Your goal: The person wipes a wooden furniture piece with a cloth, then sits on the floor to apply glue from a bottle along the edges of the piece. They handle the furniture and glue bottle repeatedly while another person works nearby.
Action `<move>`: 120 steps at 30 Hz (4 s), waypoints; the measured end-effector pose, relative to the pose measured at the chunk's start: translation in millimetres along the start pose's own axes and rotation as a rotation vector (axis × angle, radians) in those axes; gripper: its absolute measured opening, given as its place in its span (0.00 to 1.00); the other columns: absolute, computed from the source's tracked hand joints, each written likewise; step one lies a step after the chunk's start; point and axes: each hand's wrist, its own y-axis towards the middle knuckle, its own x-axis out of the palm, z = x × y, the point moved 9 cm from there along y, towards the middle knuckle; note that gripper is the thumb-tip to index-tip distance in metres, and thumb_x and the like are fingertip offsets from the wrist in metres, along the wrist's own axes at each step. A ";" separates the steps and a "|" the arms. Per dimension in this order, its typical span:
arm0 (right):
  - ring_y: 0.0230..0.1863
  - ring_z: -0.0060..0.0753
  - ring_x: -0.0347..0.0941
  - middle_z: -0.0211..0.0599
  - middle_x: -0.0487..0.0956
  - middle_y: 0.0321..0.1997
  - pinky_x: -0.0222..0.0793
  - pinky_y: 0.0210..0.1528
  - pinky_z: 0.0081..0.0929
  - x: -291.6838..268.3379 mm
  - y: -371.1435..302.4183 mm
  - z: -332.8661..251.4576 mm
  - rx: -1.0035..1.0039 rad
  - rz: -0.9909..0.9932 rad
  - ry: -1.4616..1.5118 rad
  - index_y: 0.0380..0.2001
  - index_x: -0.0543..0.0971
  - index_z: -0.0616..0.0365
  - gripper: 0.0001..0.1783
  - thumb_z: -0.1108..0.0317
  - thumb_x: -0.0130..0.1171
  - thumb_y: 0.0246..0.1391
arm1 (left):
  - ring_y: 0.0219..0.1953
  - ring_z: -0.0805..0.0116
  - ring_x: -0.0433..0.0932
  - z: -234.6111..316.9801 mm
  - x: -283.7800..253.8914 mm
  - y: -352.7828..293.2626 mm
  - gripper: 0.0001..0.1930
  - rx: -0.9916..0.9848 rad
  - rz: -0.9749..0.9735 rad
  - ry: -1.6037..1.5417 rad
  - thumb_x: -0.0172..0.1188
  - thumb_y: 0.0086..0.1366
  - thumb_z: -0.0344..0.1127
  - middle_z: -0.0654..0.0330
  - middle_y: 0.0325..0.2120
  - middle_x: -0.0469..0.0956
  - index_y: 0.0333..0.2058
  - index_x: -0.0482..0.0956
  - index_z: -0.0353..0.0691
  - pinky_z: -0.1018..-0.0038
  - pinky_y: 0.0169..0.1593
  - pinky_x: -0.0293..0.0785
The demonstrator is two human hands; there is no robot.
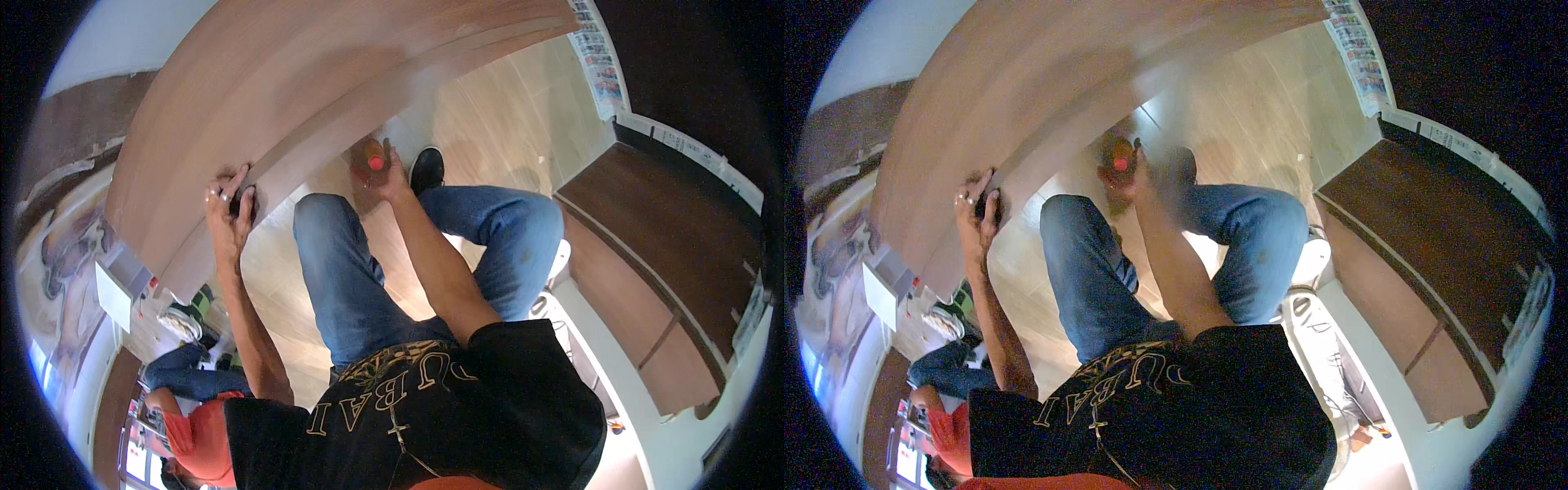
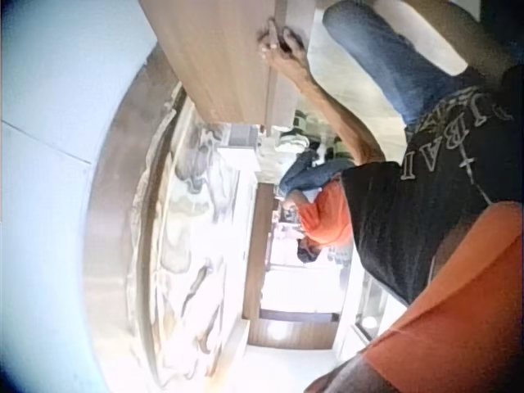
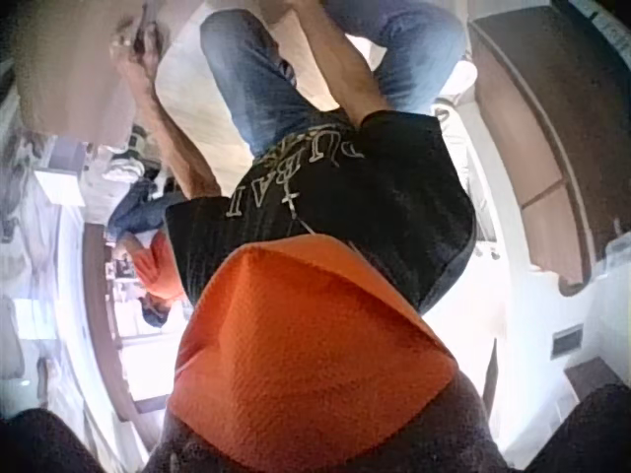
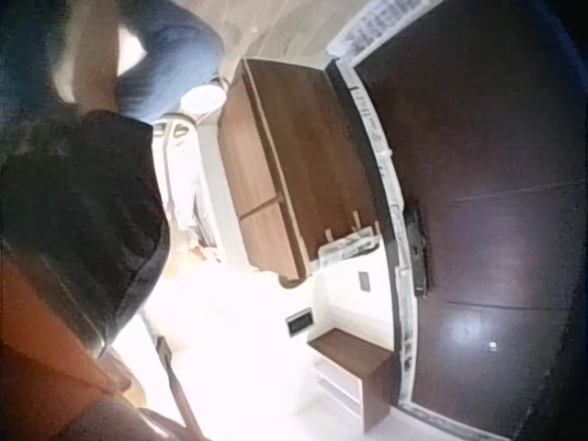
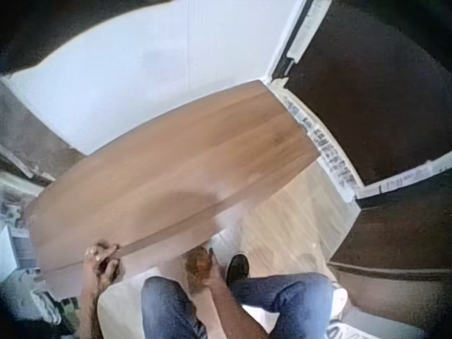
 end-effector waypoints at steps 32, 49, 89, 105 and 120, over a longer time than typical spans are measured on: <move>0.59 0.50 0.73 0.49 0.73 0.57 0.75 0.63 0.52 310.5 -414.8 -428.6 -1.453 -0.472 -0.632 0.58 0.66 0.61 0.30 0.61 0.68 0.59 | 0.55 0.53 0.69 141.3 100.1 47.1 0.32 0.435 -0.022 0.281 0.66 0.62 0.46 0.54 0.54 0.72 0.65 0.71 0.49 0.57 0.56 0.66; 0.58 0.44 0.74 0.50 0.71 0.58 0.81 0.56 0.44 310.6 -373.3 -433.5 -1.593 -0.303 -0.932 0.59 0.65 0.66 0.30 0.60 0.64 0.63 | 0.57 0.57 0.68 123.4 118.1 46.3 0.34 0.418 0.133 0.325 0.70 0.57 0.36 0.63 0.54 0.71 0.64 0.72 0.58 0.58 0.56 0.66; 0.59 0.49 0.76 0.53 0.75 0.57 0.72 0.63 0.47 363.4 -357.9 -388.9 -2.256 0.279 -1.916 0.62 0.62 0.61 0.42 0.44 0.66 0.58 | 0.57 0.51 0.68 127.7 107.9 49.7 0.35 0.373 0.074 0.187 0.69 0.57 0.34 0.57 0.56 0.71 0.64 0.71 0.58 0.55 0.59 0.65; 0.56 0.45 0.77 0.56 0.74 0.57 0.80 0.54 0.36 367.3 -353.9 -435.2 -2.192 0.259 -1.755 0.62 0.59 0.64 0.43 0.47 0.68 0.58 | 0.58 0.50 0.67 127.6 107.9 49.3 0.34 0.357 0.050 0.180 0.69 0.57 0.35 0.58 0.56 0.71 0.64 0.71 0.56 0.55 0.64 0.62; 0.57 0.49 0.76 0.56 0.74 0.57 0.74 0.60 0.40 351.1 -369.3 -427.9 -2.255 0.435 -1.649 0.63 0.58 0.65 0.45 0.44 0.66 0.58 | 0.57 0.50 0.69 128.5 105.6 48.8 0.34 0.375 0.052 0.159 0.68 0.58 0.36 0.58 0.55 0.72 0.65 0.71 0.56 0.53 0.61 0.65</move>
